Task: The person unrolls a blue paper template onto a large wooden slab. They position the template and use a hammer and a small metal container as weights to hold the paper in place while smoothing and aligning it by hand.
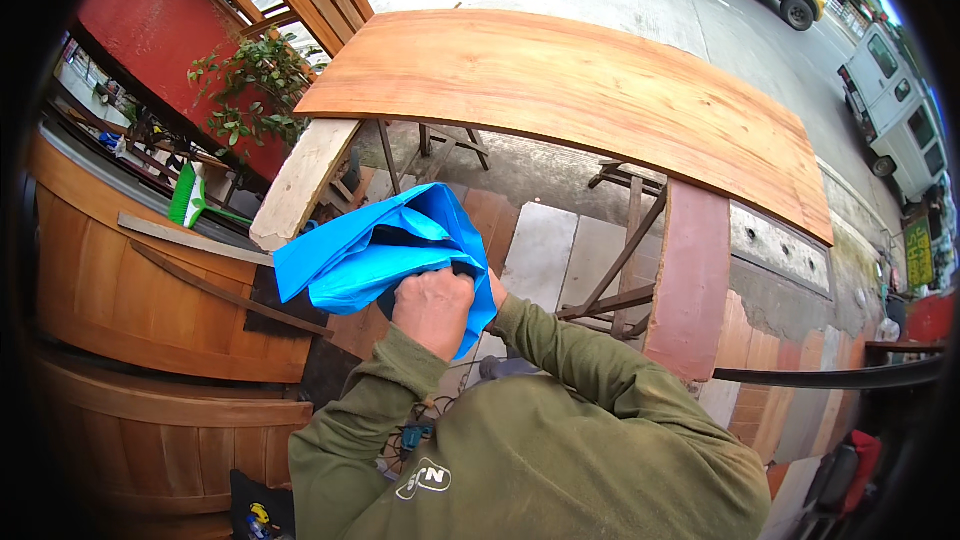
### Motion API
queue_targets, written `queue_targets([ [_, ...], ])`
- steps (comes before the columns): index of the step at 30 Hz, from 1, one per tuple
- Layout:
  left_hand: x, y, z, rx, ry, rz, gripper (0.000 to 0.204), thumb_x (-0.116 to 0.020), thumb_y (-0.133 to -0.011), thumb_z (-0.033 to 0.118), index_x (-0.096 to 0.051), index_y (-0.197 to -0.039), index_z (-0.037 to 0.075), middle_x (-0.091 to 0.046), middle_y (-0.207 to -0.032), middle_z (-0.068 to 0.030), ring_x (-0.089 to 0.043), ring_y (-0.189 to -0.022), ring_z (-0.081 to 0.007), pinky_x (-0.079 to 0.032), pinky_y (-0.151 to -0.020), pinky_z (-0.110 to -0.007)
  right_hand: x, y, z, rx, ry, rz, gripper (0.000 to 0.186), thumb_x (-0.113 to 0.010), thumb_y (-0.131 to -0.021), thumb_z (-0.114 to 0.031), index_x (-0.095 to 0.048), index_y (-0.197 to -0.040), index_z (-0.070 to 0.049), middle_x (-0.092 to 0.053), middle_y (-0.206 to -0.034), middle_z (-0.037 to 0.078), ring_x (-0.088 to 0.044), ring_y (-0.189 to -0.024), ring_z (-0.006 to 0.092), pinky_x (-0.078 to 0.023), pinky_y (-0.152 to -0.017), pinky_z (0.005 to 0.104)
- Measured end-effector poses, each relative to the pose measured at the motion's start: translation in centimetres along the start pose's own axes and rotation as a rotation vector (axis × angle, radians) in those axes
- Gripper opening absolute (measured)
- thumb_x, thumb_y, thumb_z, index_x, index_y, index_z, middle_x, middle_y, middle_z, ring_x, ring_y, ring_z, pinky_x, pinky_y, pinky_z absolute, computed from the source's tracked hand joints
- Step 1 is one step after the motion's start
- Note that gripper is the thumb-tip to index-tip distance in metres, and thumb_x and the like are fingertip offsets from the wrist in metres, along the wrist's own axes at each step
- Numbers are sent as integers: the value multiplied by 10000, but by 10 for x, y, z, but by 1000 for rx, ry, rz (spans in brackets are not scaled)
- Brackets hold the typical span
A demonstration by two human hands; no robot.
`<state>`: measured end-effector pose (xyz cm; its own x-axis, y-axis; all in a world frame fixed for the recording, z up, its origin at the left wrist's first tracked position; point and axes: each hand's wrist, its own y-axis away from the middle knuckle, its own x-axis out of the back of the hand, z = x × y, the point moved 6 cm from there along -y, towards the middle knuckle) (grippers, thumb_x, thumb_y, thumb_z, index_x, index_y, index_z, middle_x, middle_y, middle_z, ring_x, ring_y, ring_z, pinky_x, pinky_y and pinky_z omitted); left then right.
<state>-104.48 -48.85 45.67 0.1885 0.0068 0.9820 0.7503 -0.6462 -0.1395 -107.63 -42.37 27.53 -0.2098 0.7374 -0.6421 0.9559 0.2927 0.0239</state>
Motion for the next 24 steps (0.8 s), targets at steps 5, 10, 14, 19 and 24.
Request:
queue_targets([
  [5,23,-77,-41,-131,-146,-56,81,-766,-832,132,-792,-755,141,-742,-739,-65,-778,-732,-226,-557,-526,-375,11,-77,-26,63,-154,62,476,-565,-1149,-418,-606,-1474,-72,-678,-1444,130,-674,-1301,275,-558,-1132,461],
  [10,38,-167,-77,-192,-360,-46,117,-746,-897,177,-823,-814,206,-742,-759,14,-764,-764,-161,-515,-551,-330,48,-153,-51,132,-296,119,508,-551,-1152,-442,-584,-1498,-72,-658,-1470,137,-653,-1330,283,-544,-1148,463],
  [14,35,-241,-95,-245,-486,29,104,-755,-880,176,-820,-799,192,-756,-755,-15,-758,-752,-187,-517,-563,-366,81,-226,-91,194,-397,149,533,-540,-1154,-462,-566,-1517,-72,-641,-1491,143,-636,-1354,288,-532,-1161,466],
  [19,-21,-331,-105,-398,-587,52,146,-720,-926,218,-823,-822,211,-747,-788,3,-743,-812,-176,-512,-643,-372,125,-308,-142,276,-498,187,566,-526,-1156,-487,-545,-1541,-73,-621,-1517,151,-615,-1383,296,-518,-1176,468],
  [24,-113,-396,-117,-657,-485,9,151,-708,-946,230,-840,-885,191,-770,-869,17,-741,-911,-190,-504,-720,-375,175,-339,-160,334,-535,289,598,-513,-1158,-512,-523,-1564,-73,-601,-1543,159,-593,-1412,303,-504,-1192,471],
])
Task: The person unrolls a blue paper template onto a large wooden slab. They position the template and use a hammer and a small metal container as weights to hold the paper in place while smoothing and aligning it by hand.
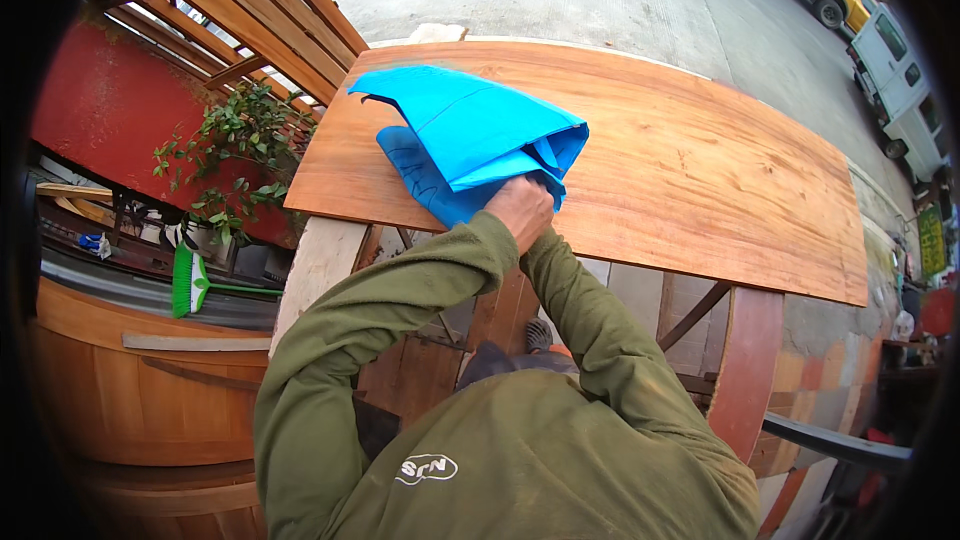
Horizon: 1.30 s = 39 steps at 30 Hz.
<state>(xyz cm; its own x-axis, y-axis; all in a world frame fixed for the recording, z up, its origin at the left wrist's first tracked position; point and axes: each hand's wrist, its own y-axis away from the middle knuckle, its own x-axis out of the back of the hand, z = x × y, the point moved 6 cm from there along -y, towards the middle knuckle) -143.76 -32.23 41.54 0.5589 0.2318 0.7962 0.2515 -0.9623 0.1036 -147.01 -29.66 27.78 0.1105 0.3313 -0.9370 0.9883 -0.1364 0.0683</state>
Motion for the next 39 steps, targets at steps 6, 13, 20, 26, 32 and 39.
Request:
queue_targets([
  [6,-93,13,41,41,337,-47,104,-716,-932,227,-808,-894,199,-770,-852,9,-756,-871,-193,-510,-759,-368,61,77,-46,0,210,243,759,-505,-1147,-578,-386,-1680,-51,-504,-1632,201,-538,-1475,317,-452,-1240,483],
  [13,-122,104,34,366,1007,95,499,-838,-915,323,-690,-1337,100,-750,-1169,-160,-718,-1157,-369,-590,-932,-500,37,142,-96,392,842,601,718,-564,-1156,-461,-379,-1697,-28,-480,-1656,212,-534,-1478,308,-446,-1197,414],
  [20,-163,225,-7,535,1694,289,604,-789,-1008,403,-629,-1474,55,-759,-1256,-197,-741,-1118,-365,-583,-980,-471,-17,68,-89,461,1705,416,597,-759,-1065,-354,-599,-1555,-52,-605,-1573,190,-595,-1439,314,-479,-1194,455],
  [26,-235,255,9,1313,2331,176,609,-593,-1133,509,-642,-1425,-23,-758,-1258,-170,-740,-1175,-263,-608,-891,-392,-5,-10,-114,441,1984,350,653,-780,-1026,-463,-628,-1533,-80,-644,-1498,237,-645,-1365,373,-554,-1104,484],
  [32,-246,199,25,1482,2313,433,430,-683,-1096,269,-601,-1370,-52,-749,-1268,-166,-731,-1056,-198,-605,-812,-339,-6,-63,-98,110,1844,185,858,-782,-973,-607,-532,-1628,-112,-596,-1539,274,-614,-1392,416,-522,-1152,504],
  [39,-226,185,-5,1500,2015,525,392,-723,-1034,58,-616,-1393,-57,-785,-1119,-112,-728,-969,-147,-594,-814,-323,-94,-29,-40,268,2209,-837,1156,-883,-801,-624,-334,-1738,-227,-321,-1778,177,-342,-1623,415,-323,-1279,668],
])
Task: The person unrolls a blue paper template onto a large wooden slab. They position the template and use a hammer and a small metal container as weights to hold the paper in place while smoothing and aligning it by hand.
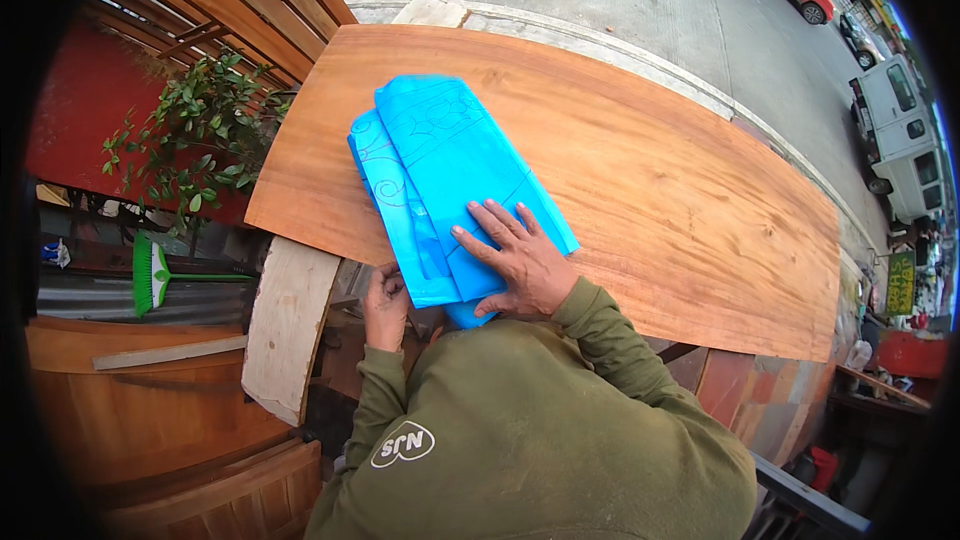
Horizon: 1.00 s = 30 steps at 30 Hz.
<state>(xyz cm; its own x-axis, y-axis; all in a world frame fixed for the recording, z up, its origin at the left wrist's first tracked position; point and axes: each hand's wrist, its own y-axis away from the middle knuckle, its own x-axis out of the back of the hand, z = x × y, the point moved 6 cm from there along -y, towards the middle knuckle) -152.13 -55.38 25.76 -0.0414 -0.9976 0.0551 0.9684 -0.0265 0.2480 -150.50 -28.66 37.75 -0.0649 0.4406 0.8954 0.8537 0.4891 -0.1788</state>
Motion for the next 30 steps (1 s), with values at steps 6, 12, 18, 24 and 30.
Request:
queue_targets([
  [6,-21,0,60,-104,297,98,553,-639,-1139,428,-602,-1453,-26,-682,-1367,-146,-674,-1190,-193,-576,-979,-367,-5,3,23,-100,-14,9,1104,-919,-808,-465,-355,-1727,-229,-336,-1775,168,-360,-1614,417,-339,-1273,666],
  [12,-72,-16,93,-1,372,-34,405,-769,-1068,323,-690,-1327,21,-725,-1195,-54,-655,-1041,-130,-550,-921,-320,24,29,53,-34,-104,443,902,-868,-865,-258,-470,-1660,-101,-570,-1602,206,-612,-1402,419,-526,-1158,529],
  [18,-77,-23,127,-112,313,-65,251,-811,-1030,212,-758,-1191,26,-748,-1090,-19,-654,-970,-95,-541,-894,-297,25,53,111,-249,-238,817,623,-759,-984,-76,-579,-1580,-61,-767,-1347,194,-770,-1202,315,-629,-1000,414],
  [24,-35,-17,139,-179,338,123,243,-814,-1011,163,-767,-1206,25,-760,-1114,-21,-657,-999,-102,-532,-913,-306,13,72,179,-493,-560,1195,282,-641,-1151,-209,-749,-1336,-25,-781,-1068,42,-680,-883,102,-536,-745,282],
  [30,48,-1,150,-289,342,270,288,-810,-992,126,-761,-1259,32,-765,-1153,-37,-679,-1025,-126,-547,-948,-321,-4,93,236,-791,-1057,1314,377,-680,-1125,-426,-733,-1000,-73,-618,-817,-60,-508,-683,58,-396,-593,269],
])
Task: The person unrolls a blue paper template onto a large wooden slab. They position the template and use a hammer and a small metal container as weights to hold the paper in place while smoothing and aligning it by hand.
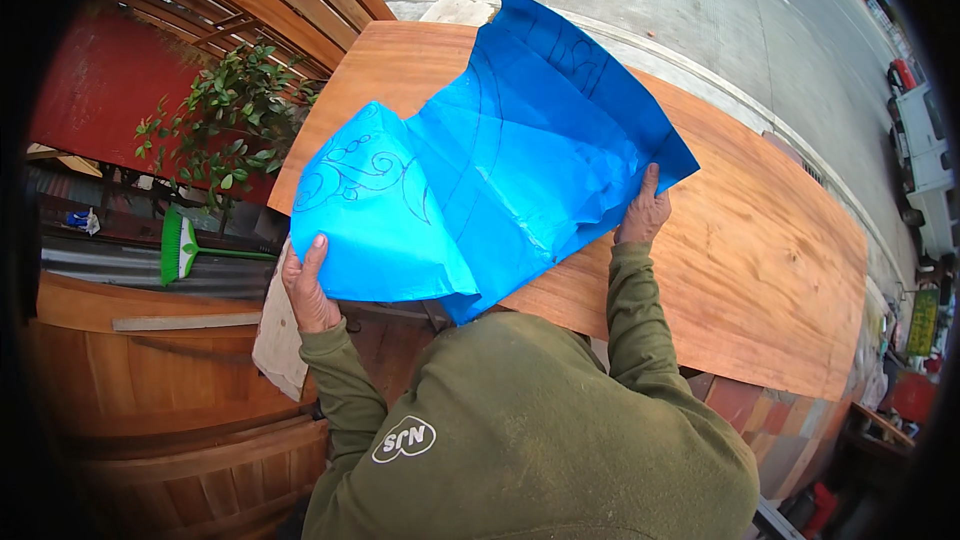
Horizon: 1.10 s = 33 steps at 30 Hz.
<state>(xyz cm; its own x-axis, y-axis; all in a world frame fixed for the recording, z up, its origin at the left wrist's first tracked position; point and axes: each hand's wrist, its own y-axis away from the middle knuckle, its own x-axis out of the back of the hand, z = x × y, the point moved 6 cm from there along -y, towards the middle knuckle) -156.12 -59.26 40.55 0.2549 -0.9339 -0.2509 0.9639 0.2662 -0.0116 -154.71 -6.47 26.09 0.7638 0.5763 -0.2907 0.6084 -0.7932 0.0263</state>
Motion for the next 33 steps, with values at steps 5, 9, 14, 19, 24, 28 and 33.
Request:
queue_targets([
  [5,93,-17,19,39,-45,-2,330,-822,-982,132,-749,-1286,28,-774,-1171,-52,-704,-1054,-147,-572,-964,-341,40,-38,19,-77,-257,156,411,-683,-1119,-393,-683,-1291,-19,-746,-1202,88,-717,-1005,211,-617,-888,378],
  [9,163,-30,10,139,-105,-86,369,-837,-977,142,-737,-1312,22,-782,-1175,-67,-719,-1053,-156,-585,-971,-349,87,-73,29,-90,-200,163,441,-675,-1121,-393,-674,-1326,-2,-736,-1237,113,-717,-1033,238,-621,-888,407],
  [14,212,-63,-39,376,-398,-175,194,-821,-1016,241,-705,-1105,113,-747,-981,12,-714,-822,-85,-595,-729,-282,136,-103,19,-90,-161,271,373,-743,-1080,-390,-695,-1089,-21,-743,-1082,109,-724,-909,233,-643,-783,430],
  [19,213,-108,-98,429,-430,-193,187,-825,-1011,222,-717,-1105,102,-739,-952,5,-691,-806,-86,-581,-728,-285,172,-96,22,-203,-125,299,352,-749,-1077,-378,-681,-1064,-33,-733,-1055,94,-739,-839,234,-649,-722,420],
  [24,201,-156,-130,269,-352,-156,190,-840,-984,156,-729,-1097,53,-743,-981,-24,-679,-839,-103,-567,-772,-291,222,-81,33,-251,-105,268,364,-743,-1079,-305,-688,-1264,4,-735,-1244,126,-741,-1039,262,-653,-870,444],
  [28,206,-188,-140,175,-533,-71,216,-845,-949,66,-735,-1119,-7,-746,-997,-48,-684,-889,-120,-564,-828,-287,249,-52,28,-221,-166,264,445,-757,-1048,-183,-637,-1430,12,-707,-1386,153,-715,-1183,291,-639,-979,460],
  [33,203,-220,-155,73,-491,0,247,-850,-919,3,-737,-1135,-41,-759,-1023,-77,-703,-924,-142,-578,-870,-305,264,-7,6,-245,-82,298,401,-763,-1015,-122,-655,-1392,-38,-731,-1289,130,-735,-1122,291,-663,-890,468],
])
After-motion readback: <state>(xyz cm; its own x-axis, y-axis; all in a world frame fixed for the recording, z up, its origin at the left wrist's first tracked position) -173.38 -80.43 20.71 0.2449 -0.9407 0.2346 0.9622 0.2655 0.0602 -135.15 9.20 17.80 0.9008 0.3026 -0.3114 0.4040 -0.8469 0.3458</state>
